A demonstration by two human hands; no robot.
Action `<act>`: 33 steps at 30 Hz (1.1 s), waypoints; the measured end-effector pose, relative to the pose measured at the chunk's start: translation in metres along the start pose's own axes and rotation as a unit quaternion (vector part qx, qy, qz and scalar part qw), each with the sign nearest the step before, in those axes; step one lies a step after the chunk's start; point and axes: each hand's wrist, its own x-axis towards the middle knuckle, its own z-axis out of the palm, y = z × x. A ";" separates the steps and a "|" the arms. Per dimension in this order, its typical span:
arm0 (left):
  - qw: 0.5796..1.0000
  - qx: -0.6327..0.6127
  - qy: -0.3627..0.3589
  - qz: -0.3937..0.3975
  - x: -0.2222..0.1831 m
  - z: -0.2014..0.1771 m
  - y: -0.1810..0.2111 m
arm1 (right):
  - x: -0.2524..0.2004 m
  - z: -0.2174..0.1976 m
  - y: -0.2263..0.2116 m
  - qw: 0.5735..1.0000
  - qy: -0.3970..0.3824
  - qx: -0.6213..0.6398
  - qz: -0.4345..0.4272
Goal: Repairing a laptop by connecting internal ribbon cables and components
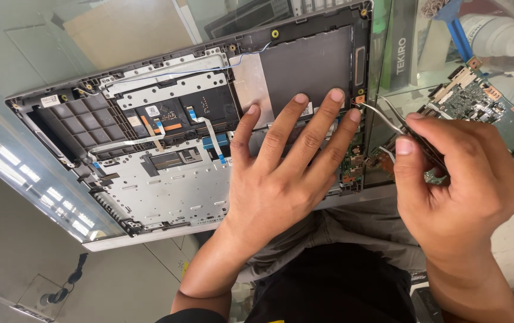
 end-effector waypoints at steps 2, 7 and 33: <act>1.000 0.000 0.000 -0.001 0.000 0.000 0.000 | 0.000 -0.003 -0.002 1.000 0.000 -0.002 0.003; 1.000 -0.004 0.008 -0.001 0.002 0.000 0.001 | -0.004 -0.003 -0.001 1.000 0.013 -0.010 0.018; 1.000 0.014 -0.021 -0.002 0.006 -0.001 0.002 | 0.004 0.005 0.005 1.000 -0.013 0.019 -0.006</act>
